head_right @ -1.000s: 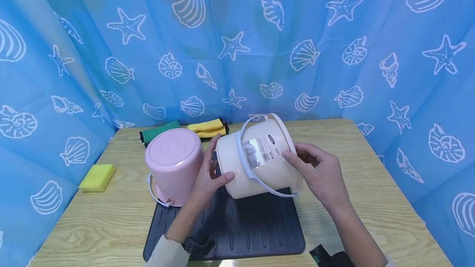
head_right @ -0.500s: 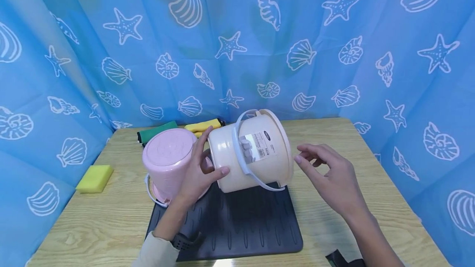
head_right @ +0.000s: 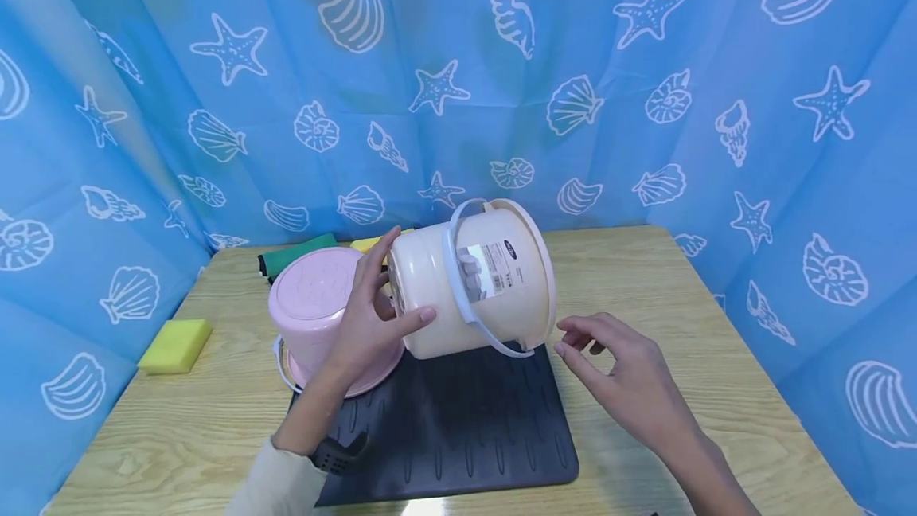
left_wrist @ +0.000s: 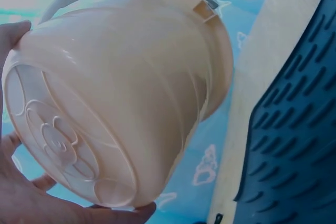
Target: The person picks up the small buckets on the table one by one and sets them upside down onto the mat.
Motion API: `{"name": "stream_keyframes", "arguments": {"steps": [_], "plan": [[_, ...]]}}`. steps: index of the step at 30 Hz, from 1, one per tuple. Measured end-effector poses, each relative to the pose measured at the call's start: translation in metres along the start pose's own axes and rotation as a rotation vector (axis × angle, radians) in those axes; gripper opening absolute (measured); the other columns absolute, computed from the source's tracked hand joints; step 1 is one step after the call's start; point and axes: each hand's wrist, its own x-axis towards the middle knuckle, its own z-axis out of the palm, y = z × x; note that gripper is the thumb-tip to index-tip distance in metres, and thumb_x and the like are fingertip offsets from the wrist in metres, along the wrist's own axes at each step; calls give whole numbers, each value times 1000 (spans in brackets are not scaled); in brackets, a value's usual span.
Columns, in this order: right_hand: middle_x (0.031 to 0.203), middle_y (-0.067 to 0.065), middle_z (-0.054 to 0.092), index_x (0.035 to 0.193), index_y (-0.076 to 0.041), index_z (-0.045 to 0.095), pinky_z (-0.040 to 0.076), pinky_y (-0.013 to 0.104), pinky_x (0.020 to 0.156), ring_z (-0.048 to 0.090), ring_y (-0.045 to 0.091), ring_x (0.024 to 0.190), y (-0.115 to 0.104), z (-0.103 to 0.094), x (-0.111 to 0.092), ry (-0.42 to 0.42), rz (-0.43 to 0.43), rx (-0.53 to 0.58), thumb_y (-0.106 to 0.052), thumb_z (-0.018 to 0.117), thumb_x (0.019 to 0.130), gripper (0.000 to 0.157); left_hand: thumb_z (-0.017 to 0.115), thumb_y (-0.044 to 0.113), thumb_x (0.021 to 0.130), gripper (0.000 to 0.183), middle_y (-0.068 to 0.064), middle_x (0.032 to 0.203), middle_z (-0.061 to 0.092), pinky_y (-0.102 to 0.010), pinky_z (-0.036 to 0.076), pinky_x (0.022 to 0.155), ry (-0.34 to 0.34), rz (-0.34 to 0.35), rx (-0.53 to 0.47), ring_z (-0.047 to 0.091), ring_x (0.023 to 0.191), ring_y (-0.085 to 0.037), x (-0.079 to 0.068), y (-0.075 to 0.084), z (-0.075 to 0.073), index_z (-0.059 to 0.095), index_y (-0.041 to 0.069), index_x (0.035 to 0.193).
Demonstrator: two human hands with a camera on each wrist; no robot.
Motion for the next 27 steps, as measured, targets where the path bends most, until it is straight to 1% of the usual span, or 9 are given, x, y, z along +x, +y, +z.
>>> {"name": "stream_keyframes", "arguments": {"steps": [4, 7, 11, 15, 17, 19, 22, 25, 27], "plan": [[93, -18, 64, 113, -23, 73, 52, 25, 64, 59, 4, 86, 1, 7, -4, -44, -22, -16, -22, 76, 91, 22, 84, 45, 73, 97, 20, 154, 22, -60, 38, 105, -4, -11, 57, 27, 138, -17, 2, 6, -5, 28, 50, 153], [94, -18, 64, 113, -22, 73, 54, 27, 65, 60, 6, 86, 1, 13, -8, -68, -42, -19, -21, 77, 90, 23, 83, 47, 73, 97, 17, 155, 21, -60, 35, 107, -11, -20, 110, 25, 140, -17, 4, 10, -9, 28, 50, 152], [96, -16, 65, 111, -23, 73, 53, 25, 62, 60, 8, 85, 2, 19, -12, -91, -42, -15, -20, 79, 88, 24, 83, 49, 73, 97, 13, 157, 22, -61, 35, 106, -19, -22, 161, 25, 141, -19, 6, 13, -13, 27, 53, 151], [96, -16, 66, 110, -22, 73, 49, 23, 58, 59, 7, 85, 4, 25, -17, -127, -29, -9, -19, 79, 87, 24, 83, 49, 72, 97, 8, 158, 22, -63, 36, 105, -19, -12, 189, 25, 142, -22, 7, 16, -17, 27, 51, 152], [95, -16, 65, 109, -22, 73, 49, 23, 57, 59, 6, 84, 6, 29, -19, -148, -35, -3, -18, 79, 87, 23, 83, 49, 72, 97, 7, 158, 23, -63, 36, 105, -18, -8, 194, 26, 142, -22, 7, 18, -18, 28, 50, 152], [95, -16, 65, 108, -23, 72, 49, 22, 58, 59, 5, 84, 8, 32, -21, -168, -41, 2, -18, 79, 87, 22, 83, 49, 73, 97, 6, 157, 24, -62, 37, 105, -23, -5, 201, 27, 141, -22, 8, 19, -19, 28, 49, 152], [95, -15, 65, 107, -23, 72, 50, 22, 59, 59, 4, 83, 9, 36, -24, -203, -28, 12, -17, 79, 87, 22, 83, 50, 72, 97, 7, 157, 24, -59, 40, 104, -32, -16, 213, 28, 139, -22, 9, 21, -19, 28, 50, 152], [94, -16, 64, 108, -22, 72, 49, 22, 60, 59, 5, 84, 10, 39, -25, -237, -1, 17, -17, 79, 87, 22, 83, 51, 72, 98, 6, 158, 24, -60, 41, 103, -38, -29, 229, 29, 140, -23, 10, 23, -18, 28, 51, 152], [94, -17, 64, 107, -21, 72, 50, 22, 61, 60, 4, 84, 12, 41, -26, -249, 0, 13, -16, 78, 87, 22, 83, 52, 72, 97, 6, 158, 24, -61, 40, 103, -38, -39, 236, 29, 140, -24, 10, 25, -18, 28, 52, 152]]}}
